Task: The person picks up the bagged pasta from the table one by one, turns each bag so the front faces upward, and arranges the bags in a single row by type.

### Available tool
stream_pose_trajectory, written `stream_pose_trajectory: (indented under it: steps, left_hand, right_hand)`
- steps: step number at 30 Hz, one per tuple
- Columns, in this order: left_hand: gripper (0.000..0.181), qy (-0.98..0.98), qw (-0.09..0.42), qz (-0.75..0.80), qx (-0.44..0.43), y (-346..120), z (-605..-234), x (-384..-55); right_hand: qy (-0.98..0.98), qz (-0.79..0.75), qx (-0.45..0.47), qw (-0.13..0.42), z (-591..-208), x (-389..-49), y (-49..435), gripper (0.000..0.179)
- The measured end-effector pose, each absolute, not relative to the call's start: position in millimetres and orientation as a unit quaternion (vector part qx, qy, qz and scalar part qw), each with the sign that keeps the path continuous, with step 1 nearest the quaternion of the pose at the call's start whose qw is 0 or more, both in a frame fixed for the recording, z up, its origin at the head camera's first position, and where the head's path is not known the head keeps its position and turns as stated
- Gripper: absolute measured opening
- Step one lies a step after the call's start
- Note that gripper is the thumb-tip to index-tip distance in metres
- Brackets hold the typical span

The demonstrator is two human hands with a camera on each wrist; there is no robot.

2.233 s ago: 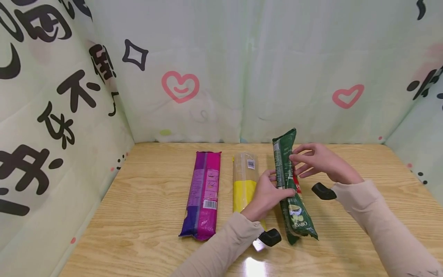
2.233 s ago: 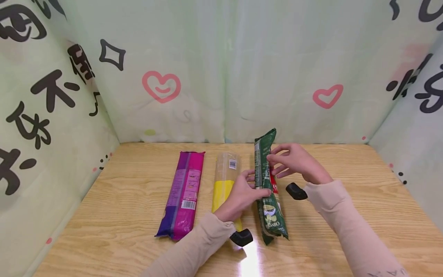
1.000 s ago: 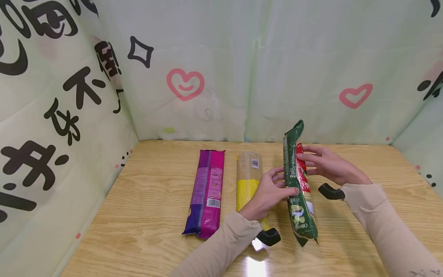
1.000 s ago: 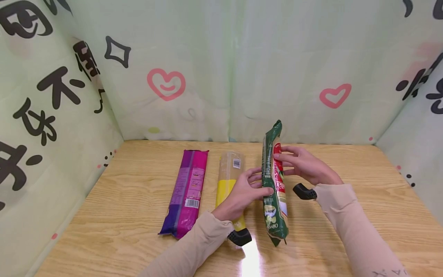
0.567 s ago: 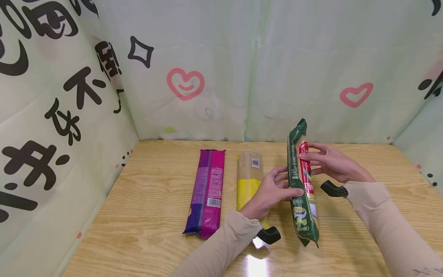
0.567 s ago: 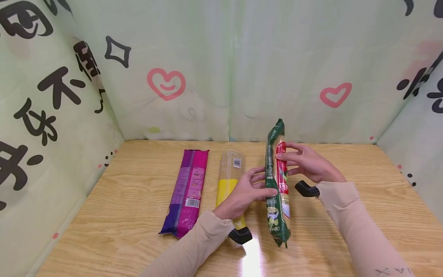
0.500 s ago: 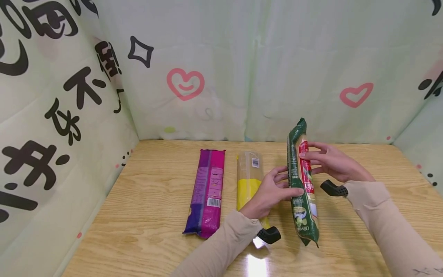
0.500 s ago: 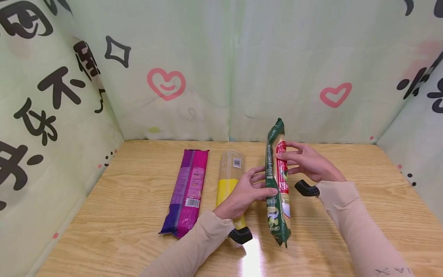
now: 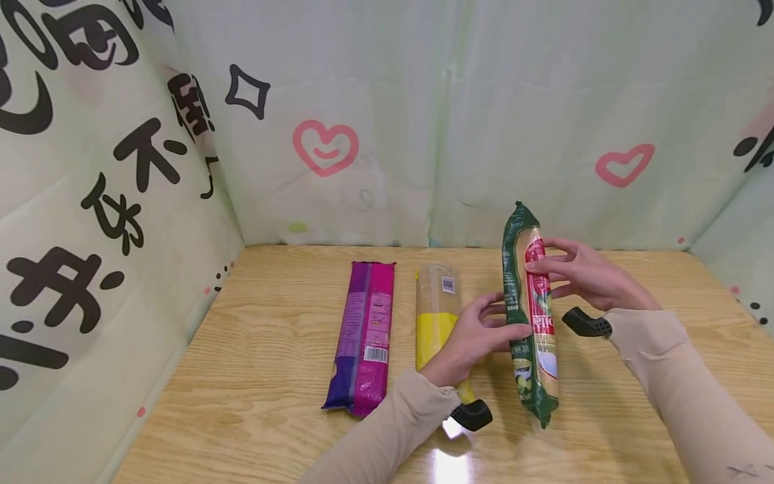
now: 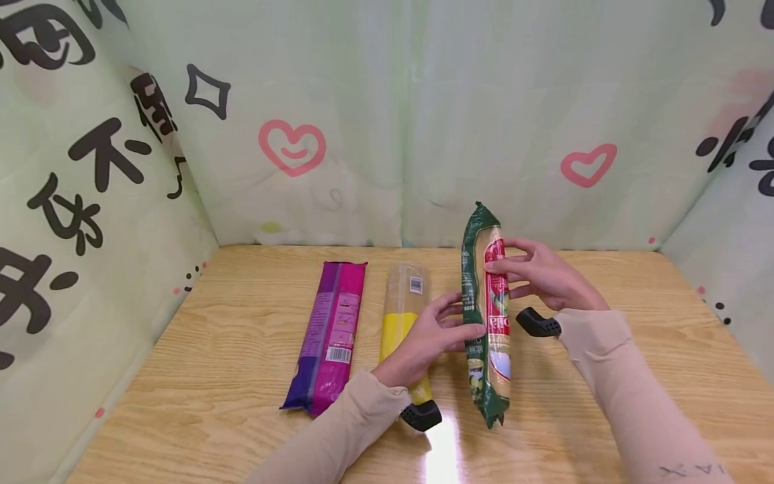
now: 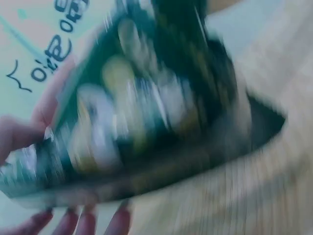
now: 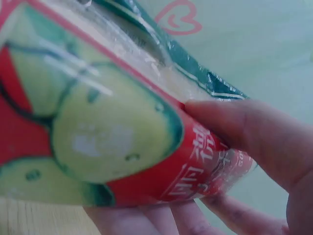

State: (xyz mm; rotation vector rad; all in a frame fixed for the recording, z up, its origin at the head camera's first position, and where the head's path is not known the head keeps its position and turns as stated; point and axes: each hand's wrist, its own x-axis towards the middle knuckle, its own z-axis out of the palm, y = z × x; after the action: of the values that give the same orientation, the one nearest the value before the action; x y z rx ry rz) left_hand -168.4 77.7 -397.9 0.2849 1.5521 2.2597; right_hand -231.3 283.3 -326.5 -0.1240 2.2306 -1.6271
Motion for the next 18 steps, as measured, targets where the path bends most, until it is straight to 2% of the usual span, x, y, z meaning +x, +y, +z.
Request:
stream_pose_trajectory:
  steps: [7,12,18]
  left_hand:
    - [0.045,0.577,0.114,0.808,0.033,77,-389,-160]
    - [0.057,0.668,0.065,0.741,0.021,80,-383,-150]
    - [0.069,0.707,0.04,0.705,0.025,84,-381,-144]
  right_hand:
    - [0.8,-0.576,-0.04,0.167,-323,-230,283,0.067]
    - [0.803,-0.574,-0.034,0.159,-321,-231,281,0.062]
    - [0.81,-0.565,-0.022,0.153,-318,-231,279,0.065]
